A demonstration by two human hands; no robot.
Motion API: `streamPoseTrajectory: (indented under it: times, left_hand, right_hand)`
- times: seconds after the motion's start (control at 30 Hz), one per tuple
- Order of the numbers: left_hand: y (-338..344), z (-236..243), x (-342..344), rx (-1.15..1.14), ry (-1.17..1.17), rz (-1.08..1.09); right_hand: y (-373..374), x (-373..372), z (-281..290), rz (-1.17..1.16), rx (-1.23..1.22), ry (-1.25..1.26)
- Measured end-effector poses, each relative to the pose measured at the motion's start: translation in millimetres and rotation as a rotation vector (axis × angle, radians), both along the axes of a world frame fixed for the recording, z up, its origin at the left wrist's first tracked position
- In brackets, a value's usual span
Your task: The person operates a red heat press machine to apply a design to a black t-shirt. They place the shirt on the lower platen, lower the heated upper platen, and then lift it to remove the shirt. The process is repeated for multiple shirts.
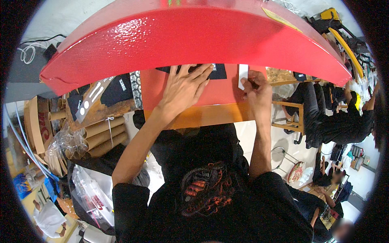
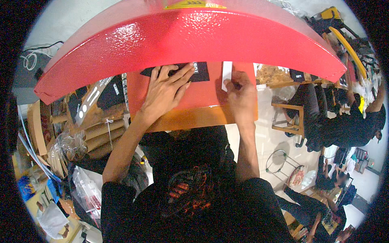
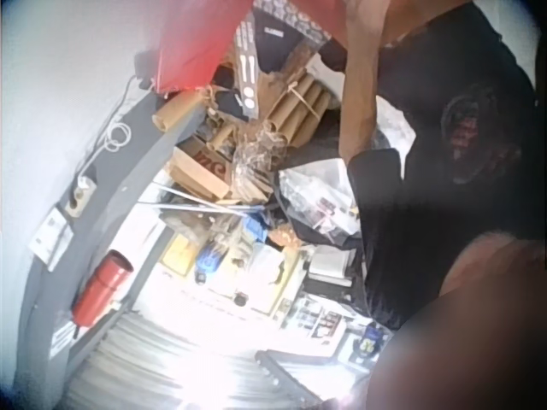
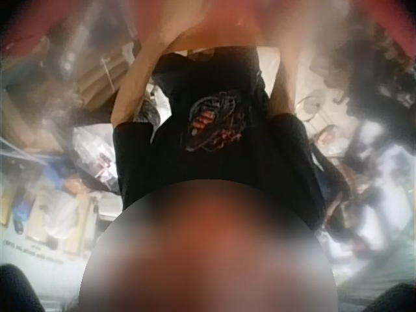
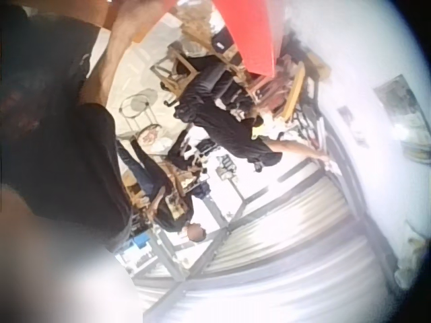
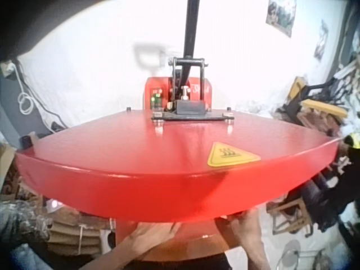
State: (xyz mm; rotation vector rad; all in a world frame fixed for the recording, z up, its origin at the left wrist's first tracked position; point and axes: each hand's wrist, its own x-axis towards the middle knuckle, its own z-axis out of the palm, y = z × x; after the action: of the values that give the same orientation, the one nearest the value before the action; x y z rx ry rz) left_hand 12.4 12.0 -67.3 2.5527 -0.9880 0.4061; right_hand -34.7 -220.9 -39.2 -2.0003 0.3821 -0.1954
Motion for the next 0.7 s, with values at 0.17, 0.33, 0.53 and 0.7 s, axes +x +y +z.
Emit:
streamPoseTrajectory:
  times: [0.17,0.33,0.53,0.7]
  left_hand:
    - [0,-1,0,0.032,0.033,0.008]
    - [-1,0,-1,0.053,-0.009,0.02]
    - [-1,-3,-1,0.034,-0.011,0.026]
    - [0,-8,-1,0.064,0.116,0.031]
  right_hand:
    - [-3,-11,13,0.031,0.207,-0.028]
    - [14,-21,19,0.178,0.394,0.032]
    - [22,-20,8,0.245,0.314,0.136]
    - [20,-20,2,0.249,0.328,0.13]
